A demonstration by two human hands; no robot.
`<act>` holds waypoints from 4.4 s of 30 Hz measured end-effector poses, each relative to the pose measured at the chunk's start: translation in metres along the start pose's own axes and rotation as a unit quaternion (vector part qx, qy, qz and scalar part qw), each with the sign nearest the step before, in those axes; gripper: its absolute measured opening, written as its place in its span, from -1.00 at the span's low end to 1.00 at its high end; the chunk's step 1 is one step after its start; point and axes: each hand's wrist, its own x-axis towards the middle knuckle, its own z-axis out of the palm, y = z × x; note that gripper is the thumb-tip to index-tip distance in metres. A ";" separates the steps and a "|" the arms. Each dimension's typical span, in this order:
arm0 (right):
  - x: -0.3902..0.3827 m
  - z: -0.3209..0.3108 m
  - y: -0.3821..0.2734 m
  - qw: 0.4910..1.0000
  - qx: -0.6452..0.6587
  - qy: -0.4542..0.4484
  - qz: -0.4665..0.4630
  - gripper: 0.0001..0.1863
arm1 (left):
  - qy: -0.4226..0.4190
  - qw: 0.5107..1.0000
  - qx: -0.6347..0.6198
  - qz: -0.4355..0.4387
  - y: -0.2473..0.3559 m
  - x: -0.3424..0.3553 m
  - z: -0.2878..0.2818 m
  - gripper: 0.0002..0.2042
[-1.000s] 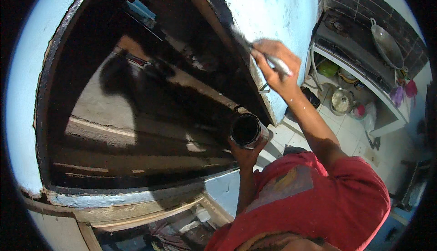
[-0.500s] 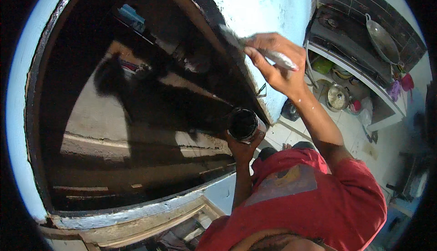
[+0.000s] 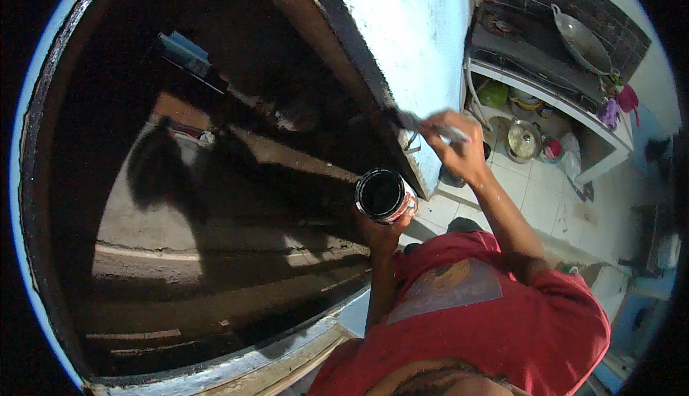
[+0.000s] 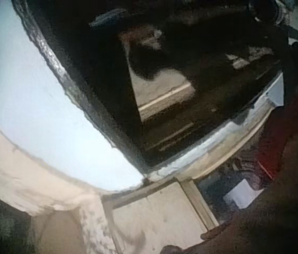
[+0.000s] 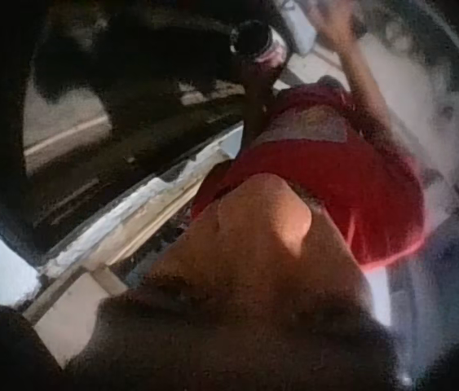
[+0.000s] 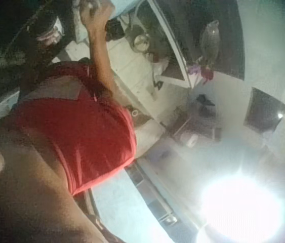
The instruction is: The person paints a wooden door frame and adjacent wall trim black using a paintbrush and a small paint can. They repeatedly dip the brush into the can and apply paint to the upper and lower sections of the frame, working methodically along the edges.
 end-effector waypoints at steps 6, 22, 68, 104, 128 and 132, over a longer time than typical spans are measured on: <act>0.075 -0.002 -0.031 0.986 0.030 0.122 -0.112 -0.90 | 0.011 1.000 0.000 0.015 0.020 -0.009 0.002 0.00; -0.031 0.020 0.028 0.997 -0.076 -0.014 -0.021 -0.81 | -0.025 0.989 -0.143 0.033 0.022 -0.016 0.002 -0.14; -0.019 0.027 0.021 0.999 -0.020 0.027 0.001 -0.84 | -0.034 0.993 -0.112 -0.025 0.014 -0.026 -0.010 -0.07; -0.035 0.066 -0.008 0.962 0.158 0.149 0.166 -0.78 | 0.006 0.999 -0.002 -0.049 -0.004 -0.040 -0.022 -0.02; -0.093 -0.011 -0.091 0.940 -0.112 -0.270 0.178 -0.74 | -0.079 0.990 0.002 0.113 -0.012 -0.048 0.010 0.17; -0.102 0.004 -0.074 0.894 -0.217 -0.344 0.188 -0.70 | -0.084 0.987 0.053 0.123 -0.025 -0.050 0.014 0.17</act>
